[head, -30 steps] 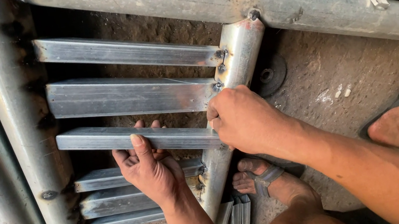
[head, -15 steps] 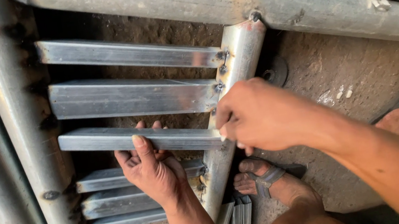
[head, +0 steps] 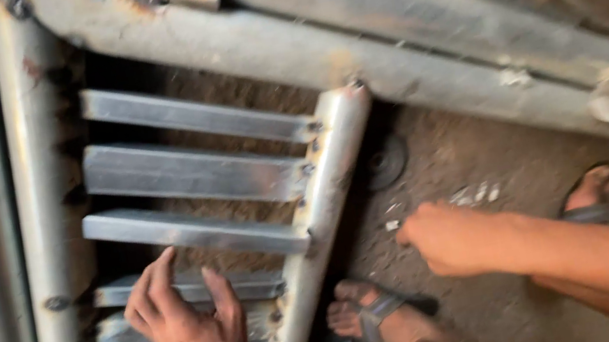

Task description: Using an angle grinder to cut a small metal section and then fitting it into a larger metal gate structure.

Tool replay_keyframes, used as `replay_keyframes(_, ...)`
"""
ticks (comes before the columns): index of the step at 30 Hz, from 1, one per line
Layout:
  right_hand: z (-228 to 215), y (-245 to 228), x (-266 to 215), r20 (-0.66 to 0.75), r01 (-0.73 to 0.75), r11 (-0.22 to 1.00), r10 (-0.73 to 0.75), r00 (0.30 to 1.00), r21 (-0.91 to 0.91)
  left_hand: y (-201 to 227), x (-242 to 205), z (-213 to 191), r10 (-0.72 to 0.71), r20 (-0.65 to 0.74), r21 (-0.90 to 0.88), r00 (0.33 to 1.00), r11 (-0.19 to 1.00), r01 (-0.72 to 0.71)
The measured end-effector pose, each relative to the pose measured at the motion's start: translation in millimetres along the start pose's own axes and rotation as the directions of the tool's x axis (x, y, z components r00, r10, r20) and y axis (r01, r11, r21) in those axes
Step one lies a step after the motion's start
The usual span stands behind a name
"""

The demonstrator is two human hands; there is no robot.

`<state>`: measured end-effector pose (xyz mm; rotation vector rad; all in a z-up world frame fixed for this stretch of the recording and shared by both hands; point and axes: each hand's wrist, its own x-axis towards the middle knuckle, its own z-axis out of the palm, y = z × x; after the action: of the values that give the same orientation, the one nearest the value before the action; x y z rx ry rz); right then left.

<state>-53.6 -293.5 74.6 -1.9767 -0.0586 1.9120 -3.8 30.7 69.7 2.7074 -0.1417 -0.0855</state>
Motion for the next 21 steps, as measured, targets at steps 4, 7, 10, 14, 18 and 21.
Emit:
replay_keyframes(4, -25.9, 62.3, -67.5, 0.169, 0.031, 0.976, 0.005, 0.986, -0.214, -15.4, 14.6, 2.9, 0.33, 0.092, 0.373, 0.94, 0.864, -0.339)
replay_keyframes(7, -66.3, 123.5, -123.6, -0.05, -0.126, 0.934, 0.116, 0.992, -0.333, -21.6, 34.9, -0.5, 0.509, 0.032, 0.409, 0.86, 0.778, -0.476)
replay_keyframes(10, -107.6, 177.5, -170.8, -0.267, -0.467, 0.794, 0.388, 0.882, -0.389, -19.7, 42.2, 4.7, 0.619, 0.067, 0.522, 0.782, 0.646, -0.556)
replay_keyframes(14, -134.6, 277.4, -178.1, -0.614, -0.502, 0.857, 0.334, 0.715, -0.117, 56.6, 37.3, -29.3, 0.675, 0.193, 0.446, 0.712, 0.586, -0.676)
replay_keyframes(18, -157.8, 317.9, -149.5, -0.796, -0.088, 0.99, 0.138, 0.589, 0.106, 166.8, 29.3, -42.2, 0.564, 0.271, 0.394, 0.78, 0.674, -0.624)
replay_keyframes(21, -169.7, 329.1, -120.2, -0.836, 0.133, 0.989, -0.014, 0.549, 0.071, 287.4, 38.7, -25.6, 0.286, 0.318, 0.215, 0.904, 0.907, -0.363)
